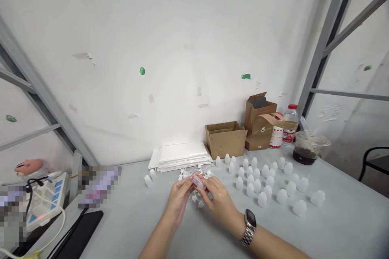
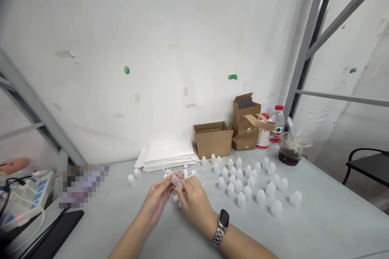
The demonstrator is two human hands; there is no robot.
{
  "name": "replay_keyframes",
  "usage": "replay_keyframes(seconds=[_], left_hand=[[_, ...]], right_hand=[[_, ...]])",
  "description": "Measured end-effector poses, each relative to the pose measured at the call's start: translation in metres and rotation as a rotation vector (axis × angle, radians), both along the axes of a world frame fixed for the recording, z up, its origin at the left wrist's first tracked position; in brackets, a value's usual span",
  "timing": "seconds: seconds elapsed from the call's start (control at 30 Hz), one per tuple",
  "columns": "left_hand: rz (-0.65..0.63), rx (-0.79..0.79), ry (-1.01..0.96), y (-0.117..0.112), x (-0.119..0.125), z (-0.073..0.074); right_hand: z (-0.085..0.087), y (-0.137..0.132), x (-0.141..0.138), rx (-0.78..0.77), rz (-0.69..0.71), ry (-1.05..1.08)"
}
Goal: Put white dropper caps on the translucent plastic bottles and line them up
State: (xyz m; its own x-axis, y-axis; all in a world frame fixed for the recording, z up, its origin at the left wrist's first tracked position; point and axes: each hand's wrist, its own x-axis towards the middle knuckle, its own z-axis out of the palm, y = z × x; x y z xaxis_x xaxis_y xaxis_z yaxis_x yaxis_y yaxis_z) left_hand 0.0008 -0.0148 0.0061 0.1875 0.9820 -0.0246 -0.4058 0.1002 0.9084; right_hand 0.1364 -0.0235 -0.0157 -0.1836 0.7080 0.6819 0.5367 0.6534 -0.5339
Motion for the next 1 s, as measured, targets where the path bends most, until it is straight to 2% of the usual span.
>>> replay_keyframes(seconds=[0.07, 0.17, 0.27, 0.33, 0.4, 0.5, 0.6, 0.67, 0.8, 1.0], left_hand=[[-0.012, -0.028, -0.050, -0.001, 0.000, -0.001], [-0.039, -0.042, -0.079, -0.002, 0.000, -0.001], [-0.067, -0.047, -0.070, -0.004, -0.001, 0.000], [-0.083, -0.061, -0.070, -0.004, -0.002, 0.001], [-0.097, -0.079, -0.096, -0.003, -0.002, 0.001], [-0.077, -0.115, -0.172, 0.001, -0.003, -0.001], [-0.022, -0.139, -0.202, 0.005, -0.003, -0.004], [-0.018, -0.116, -0.171, 0.006, -0.003, -0.005], [-0.064, -0.028, -0.107, 0.003, -0.004, -0.002], [-0.079, 0.046, 0.048, -0.002, -0.006, 0.007]], right_hand=[[-0.004, 0.000, 0.000, 0.143, -0.062, -0.129], [-0.007, 0.000, -0.002, 0.252, -0.117, -0.215], [-0.008, -0.001, -0.003, 0.285, -0.111, -0.227], [-0.006, -0.002, -0.004, 0.244, -0.077, -0.190], [-0.003, -0.003, -0.004, 0.104, -0.020, -0.097], [0.003, -0.003, -0.005, -0.250, 0.093, 0.118], [0.006, 0.000, -0.007, -0.588, 0.296, 0.372], [0.006, 0.003, -0.008, -0.733, 0.458, 0.527], [0.005, 0.004, -0.008, -0.874, 0.660, 0.791], [0.007, 0.001, -0.007, -1.023, 0.789, 1.058]])
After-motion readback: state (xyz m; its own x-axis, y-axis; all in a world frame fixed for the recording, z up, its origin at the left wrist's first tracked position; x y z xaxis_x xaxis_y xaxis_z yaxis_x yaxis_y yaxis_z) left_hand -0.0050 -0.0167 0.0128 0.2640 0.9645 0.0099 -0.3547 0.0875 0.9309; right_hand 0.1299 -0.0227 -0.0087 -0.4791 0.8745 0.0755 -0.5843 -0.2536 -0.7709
